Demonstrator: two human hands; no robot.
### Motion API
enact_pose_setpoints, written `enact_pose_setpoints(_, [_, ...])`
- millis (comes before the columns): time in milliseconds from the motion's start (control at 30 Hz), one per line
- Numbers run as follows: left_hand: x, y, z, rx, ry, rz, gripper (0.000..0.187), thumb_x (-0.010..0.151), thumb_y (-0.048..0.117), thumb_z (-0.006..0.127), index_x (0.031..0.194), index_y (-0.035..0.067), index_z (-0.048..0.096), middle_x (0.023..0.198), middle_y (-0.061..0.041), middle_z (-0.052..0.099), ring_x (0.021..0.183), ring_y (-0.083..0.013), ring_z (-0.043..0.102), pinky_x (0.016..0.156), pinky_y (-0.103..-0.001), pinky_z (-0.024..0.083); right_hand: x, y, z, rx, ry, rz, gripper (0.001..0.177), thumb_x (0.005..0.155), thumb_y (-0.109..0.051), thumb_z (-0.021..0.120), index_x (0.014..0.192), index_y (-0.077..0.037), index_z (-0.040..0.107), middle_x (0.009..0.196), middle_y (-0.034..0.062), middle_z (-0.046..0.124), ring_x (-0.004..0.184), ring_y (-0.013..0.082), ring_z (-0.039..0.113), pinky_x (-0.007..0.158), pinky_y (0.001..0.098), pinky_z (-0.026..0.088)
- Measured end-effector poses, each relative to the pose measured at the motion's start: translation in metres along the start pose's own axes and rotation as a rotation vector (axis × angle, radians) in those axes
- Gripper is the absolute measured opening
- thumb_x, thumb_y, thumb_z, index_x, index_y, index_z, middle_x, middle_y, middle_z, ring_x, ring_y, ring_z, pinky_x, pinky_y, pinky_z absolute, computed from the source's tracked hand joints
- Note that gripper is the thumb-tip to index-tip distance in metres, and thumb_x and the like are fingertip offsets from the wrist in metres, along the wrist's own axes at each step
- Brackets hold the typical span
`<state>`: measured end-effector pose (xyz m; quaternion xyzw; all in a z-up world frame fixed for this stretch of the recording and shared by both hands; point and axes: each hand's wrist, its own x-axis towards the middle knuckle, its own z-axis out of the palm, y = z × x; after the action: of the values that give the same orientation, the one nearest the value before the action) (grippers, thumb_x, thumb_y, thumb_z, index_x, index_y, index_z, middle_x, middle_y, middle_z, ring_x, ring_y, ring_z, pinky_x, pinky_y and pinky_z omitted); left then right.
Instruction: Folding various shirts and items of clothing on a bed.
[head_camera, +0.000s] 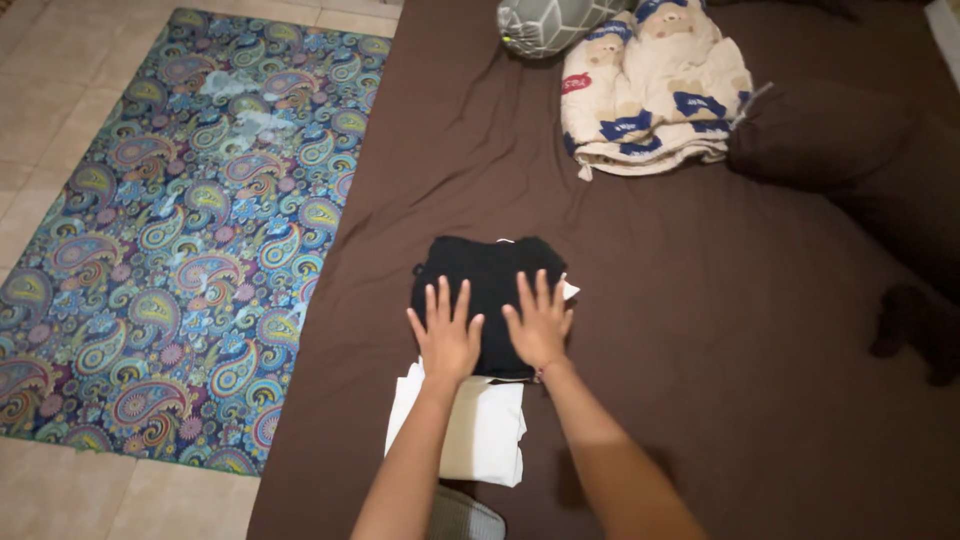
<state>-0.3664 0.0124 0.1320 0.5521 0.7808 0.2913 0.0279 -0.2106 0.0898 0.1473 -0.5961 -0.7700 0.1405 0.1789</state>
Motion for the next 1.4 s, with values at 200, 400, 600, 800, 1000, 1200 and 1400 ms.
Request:
enact_pose_setpoints(200, [0.006,-0.007,0.004,0.212,-0.187,0.101,0.072,0.096,0.048,0.055,0.159,0.023,0.033,0.168,-0.015,0.025,0.153,-0.0394,0.022,0.113,-0.074,0.020,-0.003,0.031,-0.004,-0.094,-0.167,-0.086,0.071,0.099,-0.050,0.054,0.161,-0.025,0.030,0.170,0.0098,0.018,0.156,0.0410,0.013,0.116,0.0710,0.019])
enact_pose_setpoints(400, [0.004,0.027,-0.007,0.120,-0.089,0.158,0.074,0.098,0.045,0.054,0.163,0.015,0.033,0.169,-0.025,0.023,0.155,-0.0471,0.018,0.115,-0.076,0.016,-0.044,0.085,-0.054,0.104,-0.155,0.089,0.067,0.103,-0.047,0.048,0.162,-0.027,0.026,0.172,0.0067,0.016,0.158,0.0323,0.011,0.121,0.0634,0.017])
enact_pose_setpoints(600, [-0.028,0.106,0.018,0.012,-0.100,0.216,0.074,0.102,0.044,0.051,0.164,0.010,0.031,0.169,-0.030,0.019,0.155,-0.0507,0.015,0.116,-0.077,0.015,-0.099,0.174,-0.133,0.085,-0.194,0.295,0.070,0.102,-0.049,0.046,0.163,-0.027,0.020,0.172,0.0041,0.011,0.158,0.0288,0.008,0.123,0.0555,0.016])
enact_pose_setpoints(800, [-0.079,0.198,0.053,-0.015,-0.128,0.277,0.077,0.100,0.048,0.050,0.164,0.012,0.028,0.168,-0.029,0.017,0.156,-0.0493,0.014,0.115,-0.077,0.016,-0.158,0.326,-0.203,-0.015,-0.180,0.401,0.072,0.106,-0.052,0.040,0.164,-0.021,0.013,0.172,0.0064,0.005,0.157,0.0301,0.005,0.124,0.0524,0.013])
enact_pose_setpoints(1000, [-0.125,0.331,0.116,0.055,-0.219,0.271,0.075,0.102,0.052,0.045,0.164,0.016,0.026,0.170,-0.027,0.015,0.157,-0.0466,0.011,0.116,-0.076,0.014,-0.208,0.492,-0.293,0.031,-0.040,0.660,0.076,0.101,-0.051,0.042,0.163,-0.018,0.013,0.171,0.0072,0.009,0.157,0.0296,0.008,0.123,0.0483,0.017])
enact_pose_setpoints(1200, [-0.177,0.512,0.186,-0.028,-0.333,0.371,0.078,0.101,0.056,0.041,0.164,0.015,0.019,0.170,-0.026,0.008,0.155,-0.0429,0.006,0.116,-0.072,0.007,-0.231,0.664,-0.334,0.086,0.110,0.684,0.071,0.103,-0.046,0.047,0.157,-0.005,0.027,0.167,0.0183,0.017,0.154,0.0365,0.015,0.121,0.0498,0.018])
enact_pose_setpoints(1400, [-0.207,0.599,0.225,0.032,-0.421,0.459,0.073,0.101,0.055,0.040,0.163,0.022,0.021,0.170,-0.017,0.008,0.158,-0.0348,0.006,0.119,-0.069,0.005,-0.246,0.782,-0.325,0.084,0.265,0.848,0.069,0.101,-0.046,0.052,0.153,-0.002,0.045,0.161,0.0213,0.037,0.153,0.0378,0.033,0.129,0.0450,0.025])
